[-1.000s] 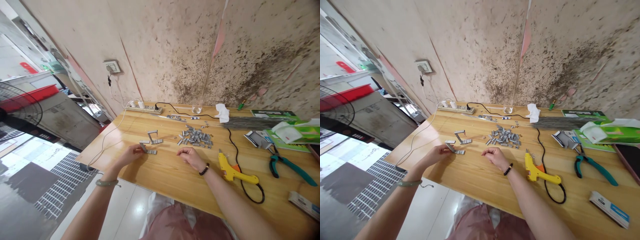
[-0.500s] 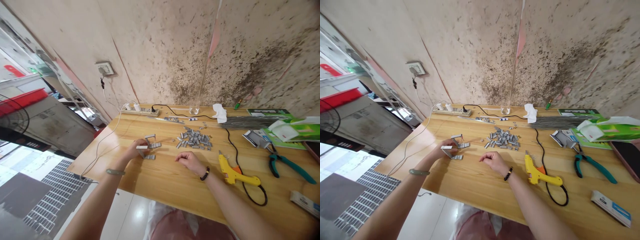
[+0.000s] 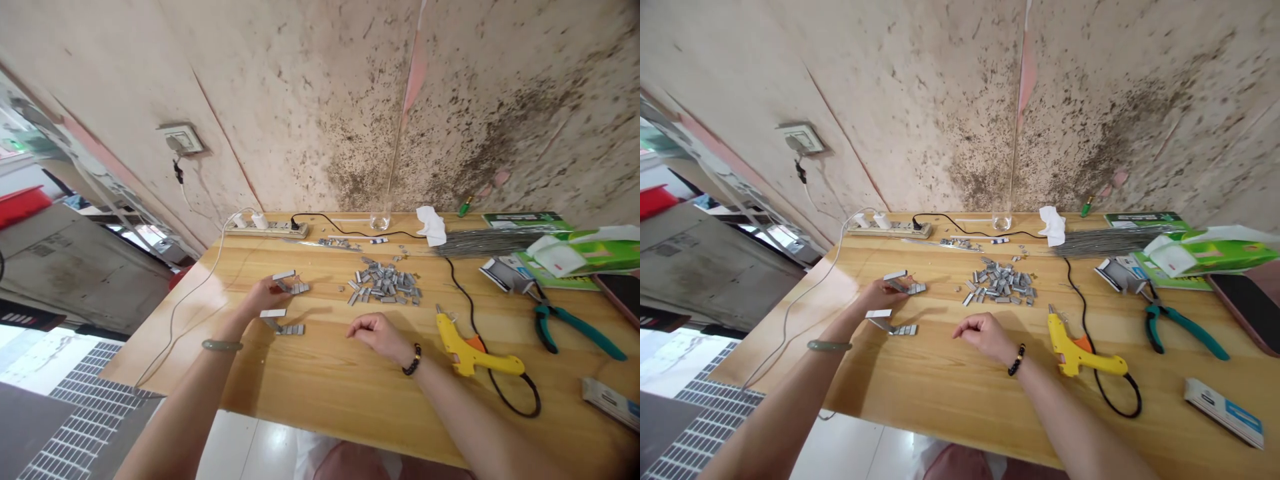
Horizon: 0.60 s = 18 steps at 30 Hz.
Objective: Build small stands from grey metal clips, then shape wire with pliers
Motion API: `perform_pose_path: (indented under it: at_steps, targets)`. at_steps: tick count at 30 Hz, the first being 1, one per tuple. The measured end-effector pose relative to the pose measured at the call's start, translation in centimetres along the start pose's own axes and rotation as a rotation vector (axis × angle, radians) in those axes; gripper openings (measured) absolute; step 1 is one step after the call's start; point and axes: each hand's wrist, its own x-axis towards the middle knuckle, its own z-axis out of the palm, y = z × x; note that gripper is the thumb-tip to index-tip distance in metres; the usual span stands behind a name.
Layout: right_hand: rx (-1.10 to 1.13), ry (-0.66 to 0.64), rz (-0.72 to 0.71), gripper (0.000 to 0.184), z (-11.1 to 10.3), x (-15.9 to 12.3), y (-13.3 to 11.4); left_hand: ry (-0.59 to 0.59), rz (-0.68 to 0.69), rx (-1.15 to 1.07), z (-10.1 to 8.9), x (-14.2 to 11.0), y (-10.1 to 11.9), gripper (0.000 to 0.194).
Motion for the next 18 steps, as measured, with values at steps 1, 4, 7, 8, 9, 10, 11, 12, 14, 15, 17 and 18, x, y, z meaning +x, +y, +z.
perform_pose_path:
  at_steps: [1,4,7,8,9,10,11,12,14,15,17,18]
  targets:
    - [-0.003,0.001,-0.005,0.019,0.0,0.0,0.0,0.010,-0.003,0.032,-0.4,0.5,-0.1,0.025]
    - [-0.009,0.004,-0.015,0.021,0.0,0.0,-0.1,0.050,-0.002,0.109,-1.5,2.3,-0.3,0.026]
    - [-0.015,0.008,-0.020,0.022,0.0,0.0,-0.2,0.069,0.002,0.149,-2.2,4.2,-0.6,0.025]
    - [-0.016,0.009,-0.022,0.022,0.0,0.0,-0.2,0.074,0.001,0.160,-2.4,4.8,-0.7,0.026]
    - [-0.017,0.011,-0.023,0.022,0.0,0.0,-0.2,0.075,-0.001,0.169,-2.5,5.4,-0.9,0.027]
    - [-0.018,0.012,-0.024,0.022,0.0,0.0,-0.2,0.075,-0.001,0.177,-2.5,5.9,-1.1,0.027]
    - [-0.019,0.013,-0.025,0.022,0.0,0.0,-0.2,0.070,0.000,0.183,-2.6,6.4,-1.4,0.028]
    - [-0.020,0.014,-0.025,0.023,0.0,0.0,-0.2,0.064,0.002,0.187,-2.6,6.9,-1.6,0.028]
    - [-0.024,0.017,-0.025,0.023,0.0,0.1,-0.2,0.049,0.008,0.190,-2.6,7.6,-2.1,0.029]
    - [-0.027,0.019,-0.021,0.023,0.0,0.1,-0.2,0.041,0.012,0.189,-2.6,7.9,-2.3,0.030]
    - [-0.035,0.025,-0.008,0.023,0.0,0.1,-0.1,0.028,0.020,0.186,-2.7,8.5,-2.8,0.032]
    - [-0.040,0.029,-0.003,0.023,0.0,0.1,0.0,0.023,0.025,0.184,-2.7,8.8,-2.9,0.032]
